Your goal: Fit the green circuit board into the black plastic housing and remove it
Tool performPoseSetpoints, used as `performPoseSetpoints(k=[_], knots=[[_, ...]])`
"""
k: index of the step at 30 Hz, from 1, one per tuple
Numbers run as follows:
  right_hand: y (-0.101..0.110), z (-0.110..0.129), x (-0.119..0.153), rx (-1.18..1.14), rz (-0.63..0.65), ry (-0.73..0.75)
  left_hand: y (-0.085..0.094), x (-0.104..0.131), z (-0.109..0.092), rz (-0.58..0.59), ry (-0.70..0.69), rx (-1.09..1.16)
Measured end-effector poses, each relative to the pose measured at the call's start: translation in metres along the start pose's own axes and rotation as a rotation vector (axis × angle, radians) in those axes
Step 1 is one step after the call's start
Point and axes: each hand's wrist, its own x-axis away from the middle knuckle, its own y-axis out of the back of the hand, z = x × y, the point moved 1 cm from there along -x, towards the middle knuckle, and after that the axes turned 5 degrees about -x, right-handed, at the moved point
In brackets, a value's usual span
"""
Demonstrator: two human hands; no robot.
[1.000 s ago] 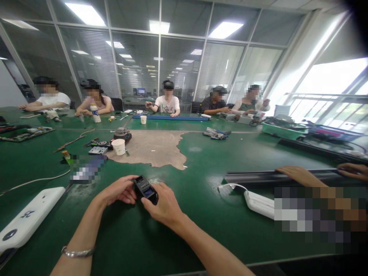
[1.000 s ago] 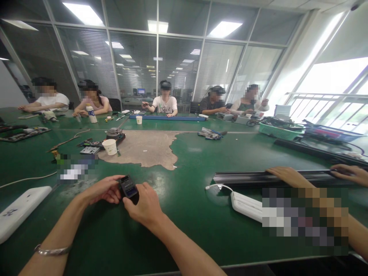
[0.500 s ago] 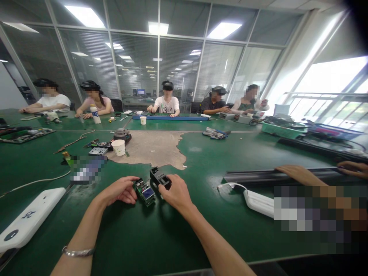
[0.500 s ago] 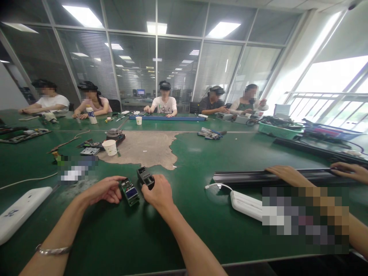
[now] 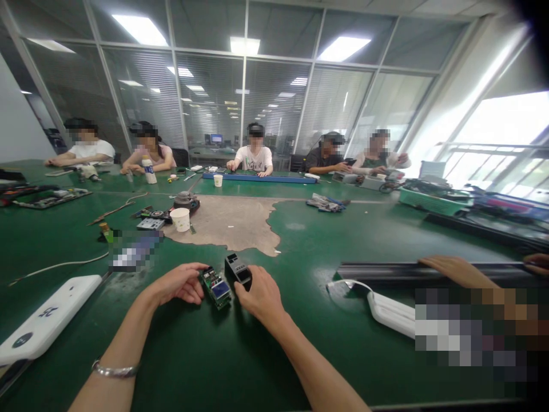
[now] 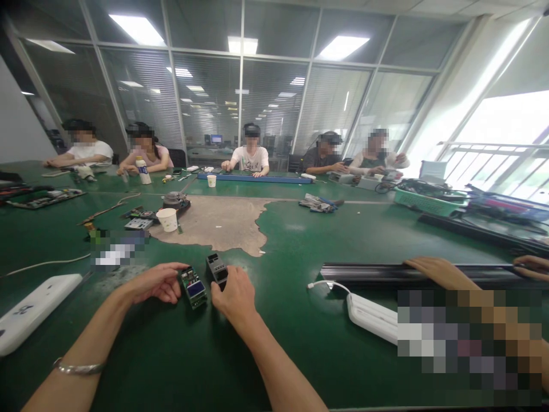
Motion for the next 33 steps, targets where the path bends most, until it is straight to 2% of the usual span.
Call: performPoseSetpoints(k=[4, 8, 14, 21, 33], knots=[[0.01, 0.013, -0.003, -0.197, -0.083, 0.085, 0.001, -0.001, 0.002, -0.003, -0.009, 0.013], [0.014, 0.029, 0.001, -0.357, -0.071, 0.143, 0.001, -0.001, 0.003, -0.015, -0.01, 0.014], [0.0, 0.041, 0.011, -0.281, -0.04, 0.215, -0.001, 0.0, 0.002, -0.048, -0.012, 0.034], [-0.008, 0.044, 0.011, -0.183, -0.022, 0.253, 0.002, -0.004, 0.006, -0.046, 0.019, 0.064], [-0.016, 0.037, 0.024, -0.118, 0.091, 0.208, -0.002, -0.001, 0.001, -0.09, 0.007, 0.015]])
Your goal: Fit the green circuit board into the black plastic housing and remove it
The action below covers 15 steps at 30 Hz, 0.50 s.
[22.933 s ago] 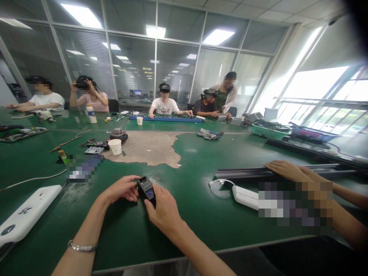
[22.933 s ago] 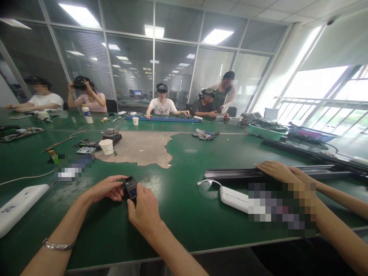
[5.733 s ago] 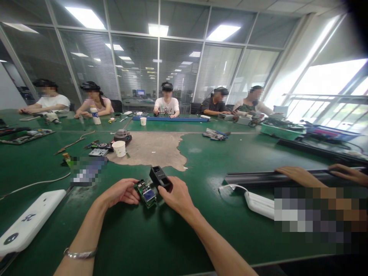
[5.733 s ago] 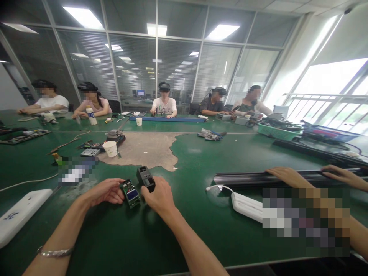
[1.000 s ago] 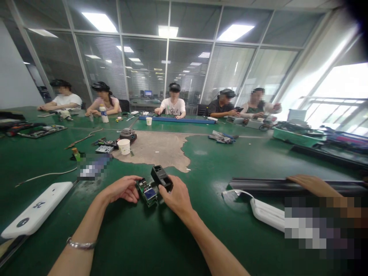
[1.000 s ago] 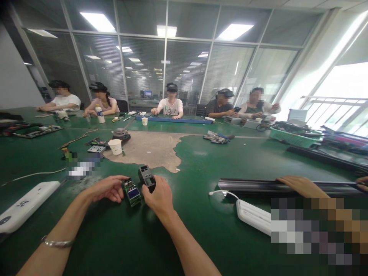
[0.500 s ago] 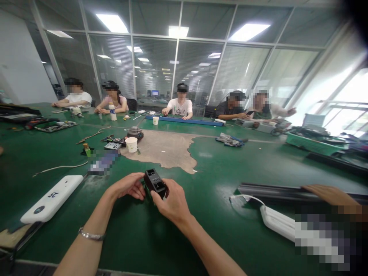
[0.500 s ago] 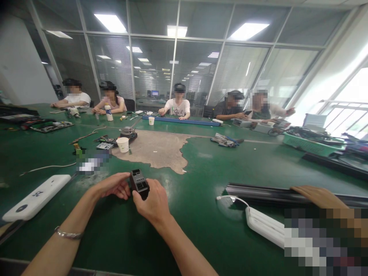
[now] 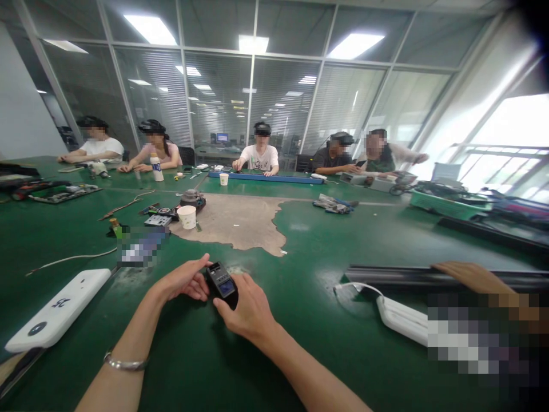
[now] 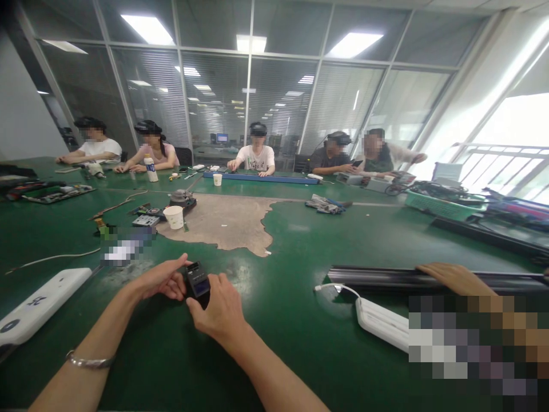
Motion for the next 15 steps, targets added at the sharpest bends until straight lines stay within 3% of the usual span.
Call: performPoseSetpoints(k=[6, 11, 15], knots=[[0.002, -0.001, 0.0, -0.072, -0.02, -0.016, -0.001, -0.002, 0.001, 0.013, 0.008, 0.003], [0.019, 0.005, -0.007, -0.157, -0.118, 0.056, 0.0, -0.002, 0.001, 0.045, 0.014, 0.036], [0.033, -0.004, -0.015, -0.127, -0.229, -0.007, -0.001, 0.0, 0.0, 0.048, 0.001, 0.039]])
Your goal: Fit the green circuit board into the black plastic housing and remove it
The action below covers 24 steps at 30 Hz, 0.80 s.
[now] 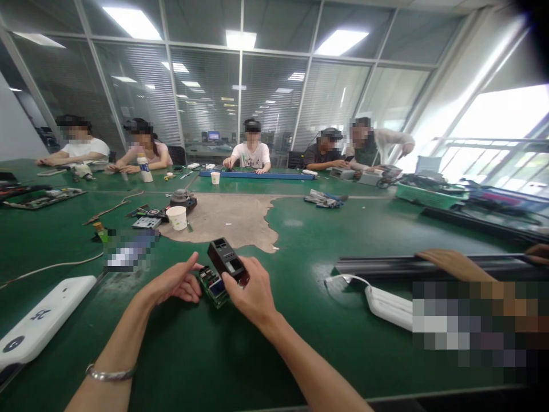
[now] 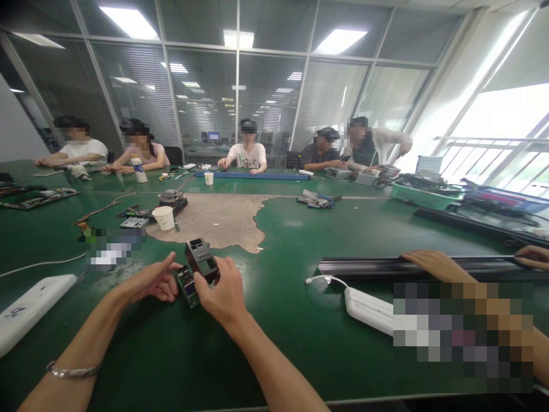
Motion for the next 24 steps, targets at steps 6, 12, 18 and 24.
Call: performPoseSetpoints(k=[6, 12, 18, 24], knots=[[0.007, -0.03, -0.009, 0.204, 0.014, -0.173, -0.002, -0.001, -0.001, -0.046, -0.056, -0.019], [0.011, -0.043, -0.011, 0.354, 0.11, -0.284, -0.003, -0.001, -0.003, -0.081, -0.059, -0.029], [0.013, -0.045, -0.009, 0.452, 0.165, -0.314, -0.001, -0.005, -0.001, -0.108, -0.088, -0.029], [0.011, -0.047, -0.003, 0.481, 0.202, -0.261, 0.002, -0.006, 0.0, -0.106, -0.102, -0.028]])
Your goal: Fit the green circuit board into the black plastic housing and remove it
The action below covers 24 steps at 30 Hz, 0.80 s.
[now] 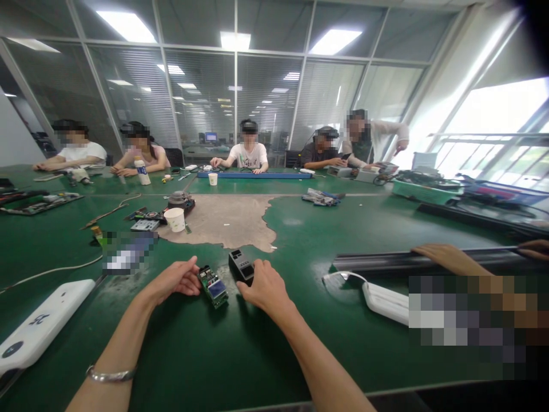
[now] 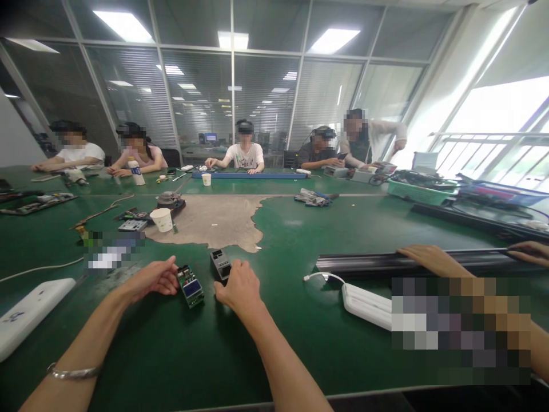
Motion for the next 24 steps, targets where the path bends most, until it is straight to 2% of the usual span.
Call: performPoseSetpoints(k=[5, 11, 17, 24], knots=[[0.007, 0.01, 0.001, -0.148, -0.037, 0.036, -0.001, 0.001, -0.001, 0.04, 0.029, -0.014], [0.013, 0.042, 0.014, -0.426, -0.079, 0.243, 0.002, 0.002, 0.001, 0.012, 0.037, 0.004], [0.007, 0.06, 0.027, -0.358, -0.097, 0.299, 0.005, 0.007, -0.001, 0.04, 0.009, -0.017], [0.007, 0.061, 0.029, -0.212, 0.012, 0.339, 0.003, 0.009, -0.002, 0.143, 0.057, -0.071]])
